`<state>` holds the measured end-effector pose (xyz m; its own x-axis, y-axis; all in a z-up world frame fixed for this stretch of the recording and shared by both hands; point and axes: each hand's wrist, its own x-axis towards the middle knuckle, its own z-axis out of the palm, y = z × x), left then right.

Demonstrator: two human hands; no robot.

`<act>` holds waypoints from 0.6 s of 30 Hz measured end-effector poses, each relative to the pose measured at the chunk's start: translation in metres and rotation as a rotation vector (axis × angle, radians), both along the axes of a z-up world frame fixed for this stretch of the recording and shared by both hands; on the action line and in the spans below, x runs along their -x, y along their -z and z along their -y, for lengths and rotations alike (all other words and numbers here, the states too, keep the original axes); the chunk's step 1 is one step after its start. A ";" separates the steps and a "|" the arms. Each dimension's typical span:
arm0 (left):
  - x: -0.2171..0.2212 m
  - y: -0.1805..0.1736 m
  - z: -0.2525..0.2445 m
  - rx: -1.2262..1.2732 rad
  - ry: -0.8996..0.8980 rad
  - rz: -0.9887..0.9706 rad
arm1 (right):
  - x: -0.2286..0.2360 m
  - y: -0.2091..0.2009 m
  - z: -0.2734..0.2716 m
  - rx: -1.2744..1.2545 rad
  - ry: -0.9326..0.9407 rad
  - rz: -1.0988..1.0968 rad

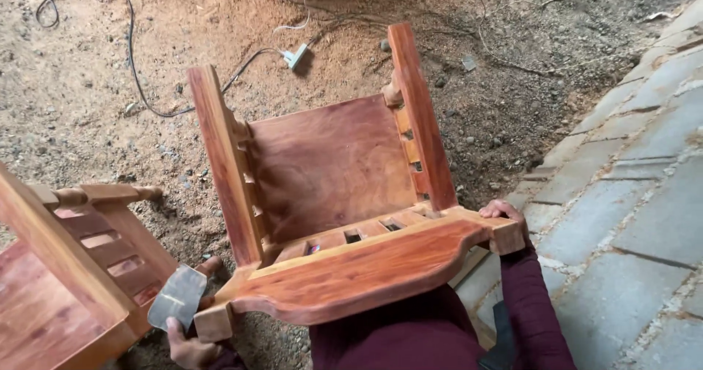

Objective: Apply varnish to a wooden chair with a brush and sand the wooden surfaces of furniture in a workshop.

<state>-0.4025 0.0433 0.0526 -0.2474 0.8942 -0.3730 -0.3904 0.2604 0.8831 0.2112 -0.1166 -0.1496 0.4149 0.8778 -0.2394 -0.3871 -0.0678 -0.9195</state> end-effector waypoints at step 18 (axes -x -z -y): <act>0.232 0.178 -0.104 -0.028 -0.106 0.181 | 0.139 0.000 0.017 0.010 0.193 0.160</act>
<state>-0.6343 0.1469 -0.1249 -0.2720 0.8776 -0.3948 -0.5669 0.1854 0.8026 0.0717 -0.1337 -0.1493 0.6078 0.7766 -0.1657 -0.2436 -0.0163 -0.9697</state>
